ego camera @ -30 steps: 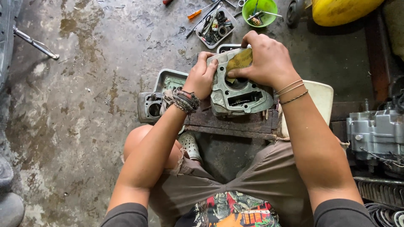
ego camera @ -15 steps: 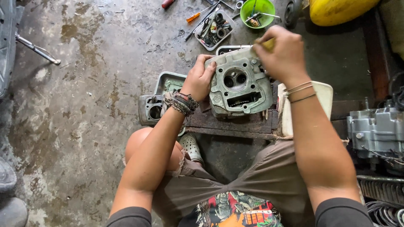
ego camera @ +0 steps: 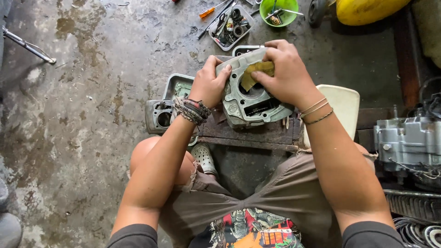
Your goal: The person scrubs a metallic engine cylinder head with a yellow sponge, focusing on the central bore and surrounding surfaces. They then switch to a small metal tool to scrape and clean the edges and crevices of the part.
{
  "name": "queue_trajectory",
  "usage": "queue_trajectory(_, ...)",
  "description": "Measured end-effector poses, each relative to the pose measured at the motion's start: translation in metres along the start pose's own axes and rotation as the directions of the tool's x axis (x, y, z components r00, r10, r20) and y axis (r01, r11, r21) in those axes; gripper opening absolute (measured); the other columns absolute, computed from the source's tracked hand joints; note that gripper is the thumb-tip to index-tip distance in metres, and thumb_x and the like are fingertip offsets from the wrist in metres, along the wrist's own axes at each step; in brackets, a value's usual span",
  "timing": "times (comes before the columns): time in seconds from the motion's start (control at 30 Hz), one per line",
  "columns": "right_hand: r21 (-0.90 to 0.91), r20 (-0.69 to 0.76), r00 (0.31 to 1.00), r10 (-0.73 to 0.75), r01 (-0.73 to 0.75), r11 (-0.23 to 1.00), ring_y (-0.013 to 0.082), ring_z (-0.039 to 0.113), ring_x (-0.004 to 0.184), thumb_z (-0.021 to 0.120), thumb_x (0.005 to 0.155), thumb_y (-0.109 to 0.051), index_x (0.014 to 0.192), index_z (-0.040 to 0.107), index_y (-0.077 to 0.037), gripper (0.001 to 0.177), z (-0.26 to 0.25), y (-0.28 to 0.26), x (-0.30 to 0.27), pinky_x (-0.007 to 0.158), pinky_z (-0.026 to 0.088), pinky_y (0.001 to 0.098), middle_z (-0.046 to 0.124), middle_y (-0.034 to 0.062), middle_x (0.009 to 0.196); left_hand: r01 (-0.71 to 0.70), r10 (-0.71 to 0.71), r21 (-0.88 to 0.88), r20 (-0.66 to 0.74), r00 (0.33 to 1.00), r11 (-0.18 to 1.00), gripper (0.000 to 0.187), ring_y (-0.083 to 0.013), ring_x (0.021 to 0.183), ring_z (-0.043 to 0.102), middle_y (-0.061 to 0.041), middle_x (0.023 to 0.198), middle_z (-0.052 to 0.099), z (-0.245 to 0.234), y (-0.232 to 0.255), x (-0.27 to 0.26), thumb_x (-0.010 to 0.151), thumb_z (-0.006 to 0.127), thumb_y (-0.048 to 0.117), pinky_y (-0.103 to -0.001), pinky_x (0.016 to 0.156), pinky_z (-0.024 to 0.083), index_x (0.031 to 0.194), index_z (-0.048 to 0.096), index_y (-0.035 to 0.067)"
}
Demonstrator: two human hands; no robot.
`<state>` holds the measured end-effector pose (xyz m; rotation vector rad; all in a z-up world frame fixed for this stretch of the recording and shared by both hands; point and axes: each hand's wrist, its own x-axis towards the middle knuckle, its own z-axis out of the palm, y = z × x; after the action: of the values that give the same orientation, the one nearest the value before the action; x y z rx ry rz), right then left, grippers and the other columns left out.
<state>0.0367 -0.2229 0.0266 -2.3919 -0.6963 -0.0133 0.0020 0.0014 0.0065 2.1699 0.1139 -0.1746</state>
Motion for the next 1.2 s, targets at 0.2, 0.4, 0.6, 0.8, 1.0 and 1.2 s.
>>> queue_trajectory(0.2, 0.016, -0.115, 0.993, -0.024, 0.026, 1.0, 0.0317, 0.063, 0.116, 0.082, 0.09, -0.016, 0.082, 0.062, -0.005, 0.024, -0.019, -0.003, -0.004, 0.099, 0.049, 0.0503, 0.069, 0.0206, 0.124, -0.064, 0.07, 0.125, -0.043, 0.997, 0.99, 0.045, -0.02, 0.062, 0.053, -0.002, 0.067, 0.053, -0.012, -0.006, -0.007, 0.093, 0.055, 0.058, -0.038, 0.061, 0.04, 0.087, 0.045, 0.014)
queue_trajectory(0.4, 0.413, -0.197, 0.977, 0.086, 0.003, 0.911, 0.0223, 0.065, 0.111, 0.073, 0.1, -0.007, 0.09, 0.054, -0.006, 0.022, -0.037, -0.018, -0.015, 0.088, 0.057, 0.034, 0.067, 0.0177, 0.125, -0.393, 0.414, 0.173, -0.104, 0.904, 0.903, 0.05, -0.026, 0.111, 0.063, -0.013, 0.119, 0.066, -0.019, 0.003, -0.019, 0.096, 0.055, 0.049, -0.046, 0.097, 0.053, 0.121, 0.058, 0.007)
queue_trajectory(0.6, 0.447, -0.184, 0.982, 0.04, 0.047, 0.893, 0.0218, 0.064, 0.11, 0.071, 0.099, -0.01, 0.085, 0.05, -0.009, 0.026, -0.027, -0.037, -0.012, 0.089, 0.052, 0.0363, 0.068, 0.0164, 0.124, -0.543, 0.525, -0.074, -0.172, 0.833, 0.837, 0.006, -0.0348, 0.138, 0.048, -0.016, 0.144, 0.054, -0.012, 0.019, -0.024, 0.092, 0.072, 0.019, -0.058, 0.114, 0.039, 0.097, 0.071, 0.016)
queue_trajectory(0.8, 0.524, -0.143, 0.979, 0.144, -0.049, 0.85, 0.0186, 0.066, 0.108, 0.071, 0.099, -0.012, 0.085, 0.053, -0.01, 0.023, -0.03, -0.042, -0.015, 0.085, 0.058, 0.0317, 0.069, 0.0133, 0.124, -0.503, 0.488, -0.109, -0.135, 0.862, 0.858, 0.019, -0.0356, 0.142, 0.043, -0.016, 0.148, 0.05, -0.012, 0.025, -0.029, 0.093, 0.067, 0.034, -0.062, 0.116, 0.035, 0.1, 0.071, 0.017)
queue_trajectory(1.0, 0.266, -0.139, 0.99, 0.027, 0.011, 0.964, 0.0271, 0.056, 0.118, 0.079, 0.092, -0.011, 0.095, 0.056, -0.01, 0.024, -0.031, -0.031, -0.016, 0.1, 0.041, 0.0435, 0.067, 0.0134, 0.129, -0.544, 0.523, -0.097, -0.179, 0.833, 0.834, 0.002, -0.0361, 0.143, 0.041, -0.016, 0.148, 0.051, -0.009, 0.021, -0.025, 0.091, 0.069, 0.013, -0.062, 0.118, 0.034, 0.093, 0.068, 0.013)
queue_trajectory(1.2, -0.075, -0.153, 0.979, -0.133, 0.123, 0.99, 0.0339, 0.055, 0.123, 0.088, 0.087, -0.02, 0.09, 0.069, -0.007, 0.022, -0.014, -0.03, -0.012, 0.096, 0.04, 0.0512, 0.072, 0.013, 0.121, -0.558, 0.581, 0.164, -0.179, 0.794, 0.813, 0.009, -0.037, 0.142, 0.041, -0.012, 0.147, 0.052, 0.004, 0.022, -0.019, 0.087, 0.078, 0.017, -0.067, 0.121, 0.029, 0.092, 0.07, 0.015)
